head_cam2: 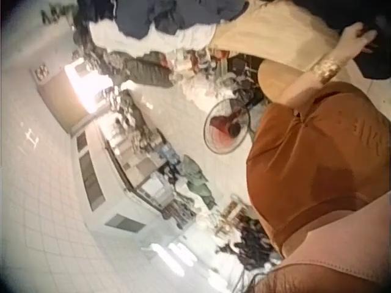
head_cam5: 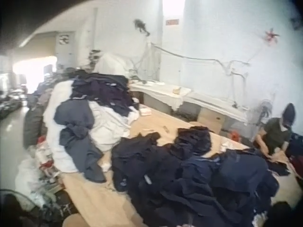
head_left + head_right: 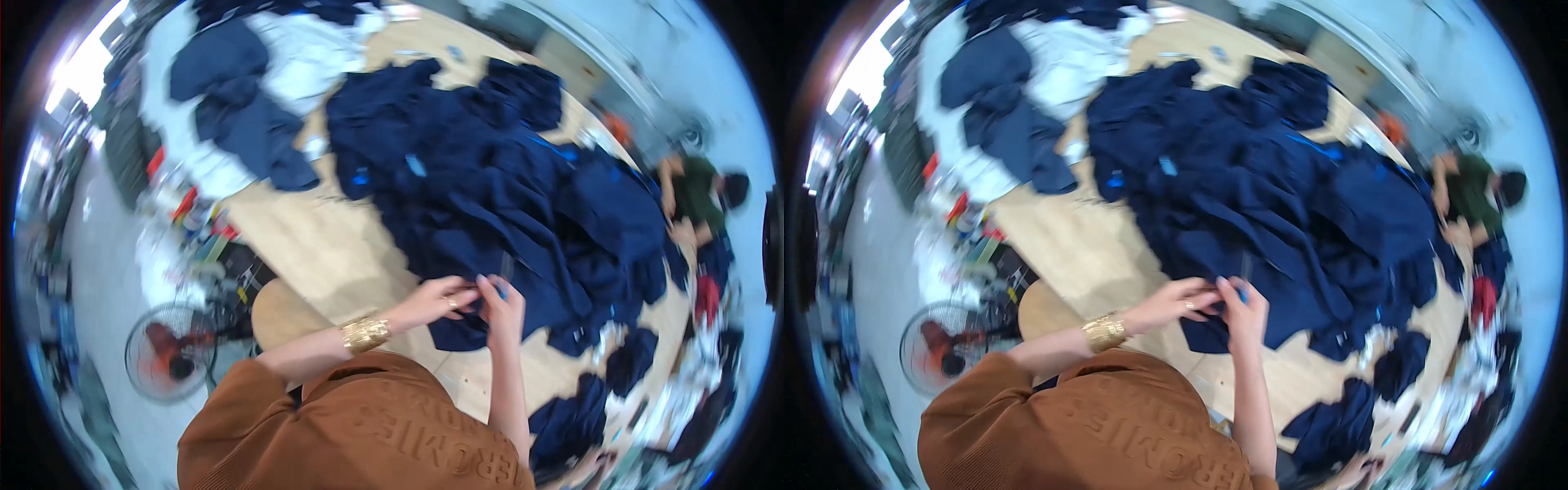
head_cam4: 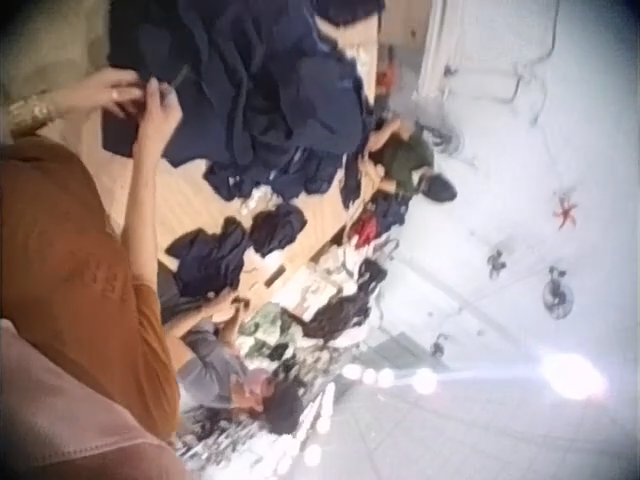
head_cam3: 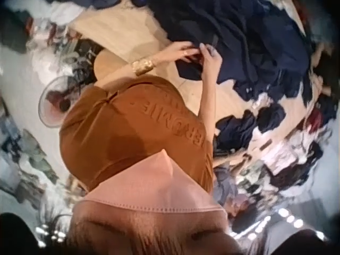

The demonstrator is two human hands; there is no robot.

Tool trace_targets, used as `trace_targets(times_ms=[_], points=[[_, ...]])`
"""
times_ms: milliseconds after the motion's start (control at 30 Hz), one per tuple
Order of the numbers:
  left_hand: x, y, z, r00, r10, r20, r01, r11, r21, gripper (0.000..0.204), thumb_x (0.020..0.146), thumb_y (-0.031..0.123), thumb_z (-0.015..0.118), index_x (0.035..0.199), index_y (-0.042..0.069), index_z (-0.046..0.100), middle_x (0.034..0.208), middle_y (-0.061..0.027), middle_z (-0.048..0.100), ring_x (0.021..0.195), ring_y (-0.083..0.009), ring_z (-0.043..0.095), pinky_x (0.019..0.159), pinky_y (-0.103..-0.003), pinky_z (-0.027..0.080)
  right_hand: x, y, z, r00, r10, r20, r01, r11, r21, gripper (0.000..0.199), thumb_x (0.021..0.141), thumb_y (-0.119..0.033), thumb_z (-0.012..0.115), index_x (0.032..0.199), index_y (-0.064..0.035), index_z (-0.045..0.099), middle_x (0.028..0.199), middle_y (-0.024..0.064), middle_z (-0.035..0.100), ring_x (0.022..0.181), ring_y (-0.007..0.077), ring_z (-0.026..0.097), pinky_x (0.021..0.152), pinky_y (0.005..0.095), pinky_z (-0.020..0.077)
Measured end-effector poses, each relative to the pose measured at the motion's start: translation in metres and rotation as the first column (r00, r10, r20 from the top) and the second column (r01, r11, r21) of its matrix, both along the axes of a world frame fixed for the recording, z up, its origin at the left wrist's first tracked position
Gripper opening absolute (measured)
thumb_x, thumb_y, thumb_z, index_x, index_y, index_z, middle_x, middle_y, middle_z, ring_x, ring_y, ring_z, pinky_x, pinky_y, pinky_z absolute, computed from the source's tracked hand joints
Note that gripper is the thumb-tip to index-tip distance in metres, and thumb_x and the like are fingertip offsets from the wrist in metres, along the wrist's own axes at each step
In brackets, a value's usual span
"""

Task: Trimming excess threads and loose ends from finished blue clothing items using small clippers.

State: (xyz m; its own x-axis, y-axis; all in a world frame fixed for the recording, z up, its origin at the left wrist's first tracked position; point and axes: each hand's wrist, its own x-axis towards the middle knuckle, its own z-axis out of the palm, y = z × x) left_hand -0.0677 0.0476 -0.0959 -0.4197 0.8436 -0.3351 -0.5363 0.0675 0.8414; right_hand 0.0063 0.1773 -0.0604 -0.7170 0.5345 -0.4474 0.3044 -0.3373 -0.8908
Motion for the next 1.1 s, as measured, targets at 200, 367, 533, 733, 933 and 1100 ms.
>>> trace_targets(times_ms=[200,367,533,733,933,1100], points=[[-0.005,0.024,0.006,0.999,0.029,-0.041,-0.022,0.987,0.158,0.021,0.090,0.018,0.053,0.096,-0.001,0.057,0.087,-0.0023,0.059,0.078,-0.0079,0.055,0.075,-0.022,0.046,0.017,-0.004,-0.007,0.998,-0.053,0.020,0.045,0.955,0.293,0.011,0.085,-0.015,0.059,0.082,-0.0045,0.058,0.060,-0.0017,0.053,0.045,0.0012,0.036,0.040,0.0164,0.0228],[-0.001,0.023,0.001,0.958,0.033,0.286,-0.063,0.993,0.095,0.027,0.089,0.027,0.055,0.098,0.002,0.058,0.093,-0.0039,0.061,0.087,-0.0107,0.057,0.080,-0.026,0.047,0.022,-0.012,-0.004,0.999,-0.043,0.009,0.036,0.912,0.408,0.012,0.086,-0.017,0.059,0.083,-0.0052,0.058,0.061,-0.0028,0.051,0.046,0.0013,0.035,0.042,0.0171,0.0219],[0.005,0.021,0.001,0.952,0.068,0.299,-0.103,0.989,0.103,0.025,0.088,0.030,0.056,0.095,0.007,0.061,0.094,-0.0002,0.062,0.093,-0.0077,0.055,0.083,-0.025,0.043,0.028,-0.016,-0.011,0.998,-0.042,-0.052,0.059,0.923,0.379,0.010,0.086,-0.015,0.058,0.087,-0.0046,0.059,0.062,-0.0035,0.050,0.048,0.0009,0.034,0.043,0.0176,0.0210],[0.008,0.019,-0.002,0.967,0.042,0.251,-0.068,0.993,0.096,0.022,0.086,0.026,0.059,0.090,0.005,0.063,0.088,0.0001,0.064,0.087,-0.0068,0.056,0.080,-0.023,0.043,0.031,-0.024,-0.005,0.996,0.082,-0.015,-0.049,0.717,0.696,0.010,0.085,-0.009,0.059,0.086,0.0005,0.058,0.062,-0.0018,0.052,0.055,0.0053,0.043,0.051,0.0185,0.0360],[0.018,0.025,-0.016,0.911,0.303,0.280,-0.326,0.945,0.036,0.018,0.083,0.015,0.062,0.091,-0.001,0.063,0.084,-0.0066,0.064,0.077,-0.0107,0.060,0.073,-0.022,0.048,0.044,-0.011,-0.005,0.977,0.121,0.178,-0.214,0.627,0.749,0.017,0.082,-0.017,0.064,0.083,-0.0017,0.058,0.059,0.0023,0.050,0.055,0.0080,0.044,0.052,0.0229,0.0373],[0.011,0.011,-0.006,0.906,0.399,0.142,-0.402,0.916,-0.010,0.016,0.082,0.009,0.061,0.090,-0.005,0.061,0.083,-0.0097,0.065,0.077,-0.0137,0.062,0.071,-0.023,0.048,0.044,0.014,0.001,0.948,0.195,0.250,-0.317,0.587,0.745,0.030,0.079,-0.030,0.065,0.098,-0.0085,0.057,0.069,0.0088,0.059,0.065,0.0212,0.058,0.060,0.0310,0.0441]])
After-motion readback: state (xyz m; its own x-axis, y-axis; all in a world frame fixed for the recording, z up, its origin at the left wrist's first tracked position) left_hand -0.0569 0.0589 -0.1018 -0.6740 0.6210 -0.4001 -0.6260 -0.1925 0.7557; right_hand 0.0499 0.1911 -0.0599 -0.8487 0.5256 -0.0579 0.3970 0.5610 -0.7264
